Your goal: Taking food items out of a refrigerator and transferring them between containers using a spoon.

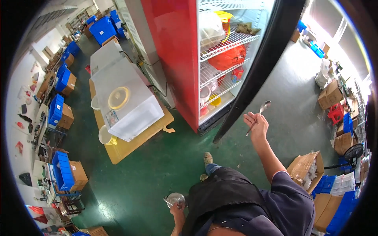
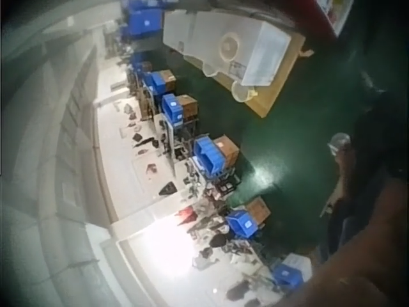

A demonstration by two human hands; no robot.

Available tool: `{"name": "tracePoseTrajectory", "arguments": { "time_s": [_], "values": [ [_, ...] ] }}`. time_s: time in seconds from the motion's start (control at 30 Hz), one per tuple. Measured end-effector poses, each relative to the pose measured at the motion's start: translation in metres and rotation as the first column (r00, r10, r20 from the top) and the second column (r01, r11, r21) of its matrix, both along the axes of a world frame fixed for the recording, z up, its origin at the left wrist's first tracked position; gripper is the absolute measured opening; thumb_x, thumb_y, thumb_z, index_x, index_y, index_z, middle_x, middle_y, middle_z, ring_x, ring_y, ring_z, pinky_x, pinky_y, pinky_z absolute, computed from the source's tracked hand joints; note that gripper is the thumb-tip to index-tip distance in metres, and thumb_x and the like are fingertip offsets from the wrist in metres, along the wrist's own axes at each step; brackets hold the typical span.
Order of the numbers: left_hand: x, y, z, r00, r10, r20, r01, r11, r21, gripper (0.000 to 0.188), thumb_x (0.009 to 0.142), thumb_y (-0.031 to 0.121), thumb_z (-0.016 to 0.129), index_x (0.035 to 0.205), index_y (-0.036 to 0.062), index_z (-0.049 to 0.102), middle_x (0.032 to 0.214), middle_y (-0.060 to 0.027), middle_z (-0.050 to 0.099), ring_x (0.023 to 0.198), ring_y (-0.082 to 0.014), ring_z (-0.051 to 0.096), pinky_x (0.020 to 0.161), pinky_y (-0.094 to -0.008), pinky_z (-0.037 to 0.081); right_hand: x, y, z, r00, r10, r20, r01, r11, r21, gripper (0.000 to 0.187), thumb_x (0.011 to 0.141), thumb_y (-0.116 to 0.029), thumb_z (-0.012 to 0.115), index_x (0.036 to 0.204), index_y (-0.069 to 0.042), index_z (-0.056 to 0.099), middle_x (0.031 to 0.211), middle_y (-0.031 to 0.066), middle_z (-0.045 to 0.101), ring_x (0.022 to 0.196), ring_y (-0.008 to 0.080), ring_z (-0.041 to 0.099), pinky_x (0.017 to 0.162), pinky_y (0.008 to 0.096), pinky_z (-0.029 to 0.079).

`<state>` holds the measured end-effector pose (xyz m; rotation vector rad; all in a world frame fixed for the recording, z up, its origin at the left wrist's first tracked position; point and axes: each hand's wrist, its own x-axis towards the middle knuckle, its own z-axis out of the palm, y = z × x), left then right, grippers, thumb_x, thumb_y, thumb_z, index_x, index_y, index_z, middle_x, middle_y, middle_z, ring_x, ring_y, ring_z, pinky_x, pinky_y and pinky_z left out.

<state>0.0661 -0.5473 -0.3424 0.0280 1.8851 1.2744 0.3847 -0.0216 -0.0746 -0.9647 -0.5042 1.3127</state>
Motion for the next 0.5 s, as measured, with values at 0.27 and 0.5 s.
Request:
{"name": "tracePoseTrajectory", "arguments": {
  "time_s": [0.27, 0.5],
  "values": [
    [-0.034, -0.052, -0.019, 0.726, -0.337, -0.599, 0.149, 0.928, -0.341, 0.032, 0.076, 0.023, 0.084, 0.083, 0.0022, 0.061, 0.070, -0.0094, 0.069, 0.064, -0.0288, 0.070, 0.059, -0.0394, 0.055, -0.143, 0.064, 0.023, 0.997, 0.058, -0.045, -0.057, 0.998, 0.012, 0.019, 0.102, -0.014, 0.049, 0.098, 0.003, 0.057, 0.110, 0.0210, 0.068, 0.099, 0.0349, 0.071, 0.087, 0.0438, 0.059],
    [-0.057, -0.003, 0.005, 0.622, -0.573, -0.533, 0.185, 0.770, -0.611, 0.040, 0.077, 0.035, 0.082, 0.083, 0.0033, 0.057, 0.070, -0.0084, 0.069, 0.063, -0.0282, 0.070, 0.060, -0.0406, 0.055, -0.172, 0.117, 0.002, 0.998, 0.012, -0.068, -0.010, 0.999, 0.037, 0.020, 0.102, -0.017, 0.053, 0.100, 0.003, 0.056, 0.110, 0.0194, 0.069, 0.095, 0.0294, 0.072, 0.084, 0.0403, 0.060]
  ]
}}
